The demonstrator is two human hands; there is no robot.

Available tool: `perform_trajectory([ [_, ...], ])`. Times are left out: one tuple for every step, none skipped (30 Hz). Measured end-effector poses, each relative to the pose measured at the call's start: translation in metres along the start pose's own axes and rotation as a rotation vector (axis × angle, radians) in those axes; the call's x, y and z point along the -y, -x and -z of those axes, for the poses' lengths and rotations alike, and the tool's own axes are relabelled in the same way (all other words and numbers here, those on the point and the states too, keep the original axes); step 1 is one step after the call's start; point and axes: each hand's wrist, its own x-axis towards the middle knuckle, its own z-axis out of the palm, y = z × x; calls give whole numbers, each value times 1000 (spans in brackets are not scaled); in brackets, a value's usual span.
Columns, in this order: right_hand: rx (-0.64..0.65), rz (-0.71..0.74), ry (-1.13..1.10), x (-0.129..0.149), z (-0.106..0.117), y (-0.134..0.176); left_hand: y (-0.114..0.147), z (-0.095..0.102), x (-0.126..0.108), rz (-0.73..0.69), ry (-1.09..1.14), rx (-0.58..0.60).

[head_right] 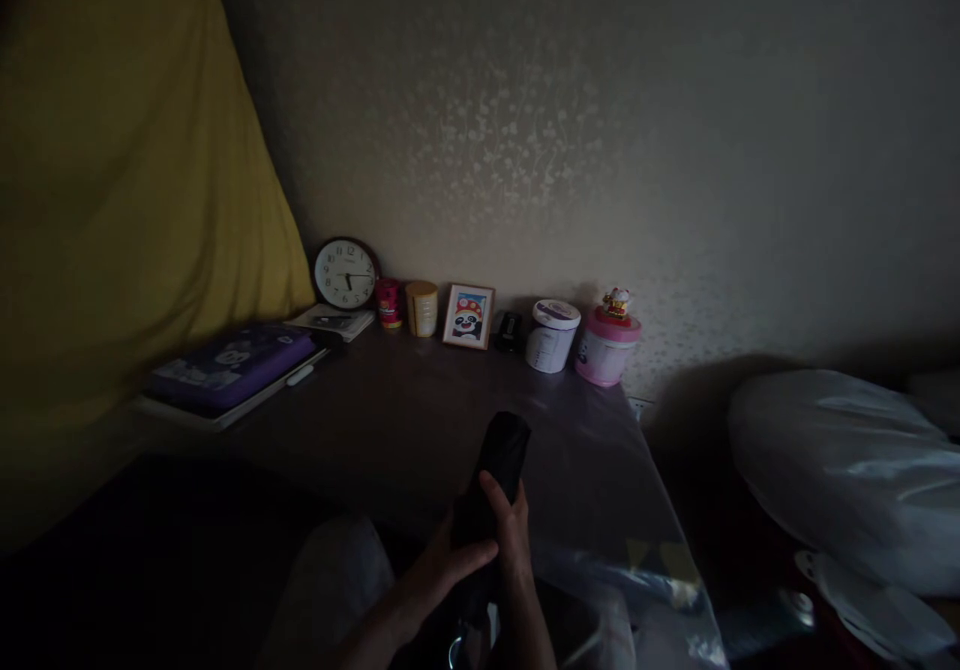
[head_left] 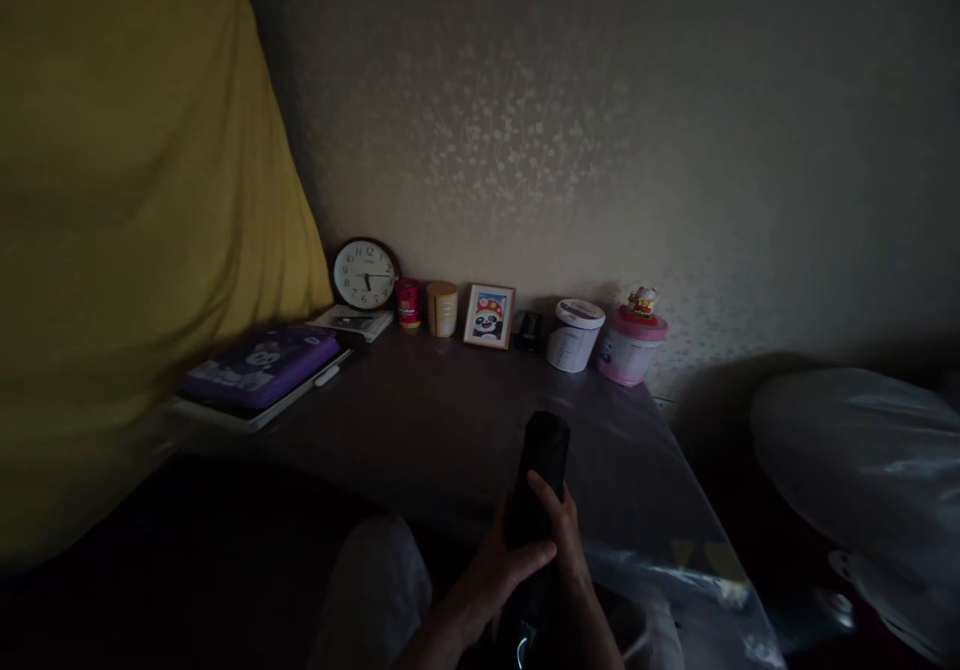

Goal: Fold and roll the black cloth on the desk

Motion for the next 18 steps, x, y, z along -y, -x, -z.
perform_trajectory([
  [1,1,20,0,0,0,2,-1,-2,24,-18,-2],
  [3,4,44,-1,0,-1,4,-1,-4,40,-40,-5],
  [4,15,75,-2,0,-2,5,0,-5,47,-61,-8],
  [2,36,114,-3,0,-4,6,1,-6,49,-73,-8],
  [-1,62,157,-5,0,-5,7,2,-6,48,-75,-8],
  [-11,88,202,-6,1,-6,7,4,-5,47,-68,-2],
  [-20,111,245,-6,1,-7,7,6,-4,49,-54,11],
  [-32,130,280,-7,0,-8,7,8,-4,50,-36,28],
  [-42,147,308,-8,0,-8,6,10,-3,54,-20,47],
  [-56,173,335,-8,0,-8,6,12,-3,61,-6,60],
  [-73,216,363,-9,0,-9,6,13,-3,73,6,65],
  [-95,273,394,-9,-1,-9,6,14,-3,89,17,66],
  [-117,339,423,-10,-1,-9,6,14,-3,103,31,63],
  [-136,405,454,-10,0,-10,6,15,-3,109,47,62],
  [-149,465,485,-10,0,-11,5,15,-2,108,65,64],
  [-152,513,515,-10,2,-11,4,16,-1,103,78,66],
  [-145,552,545,-10,4,-12,2,16,0,99,85,61],
  [-130,588,580,-9,6,-12,1,17,1,95,87,49],
])
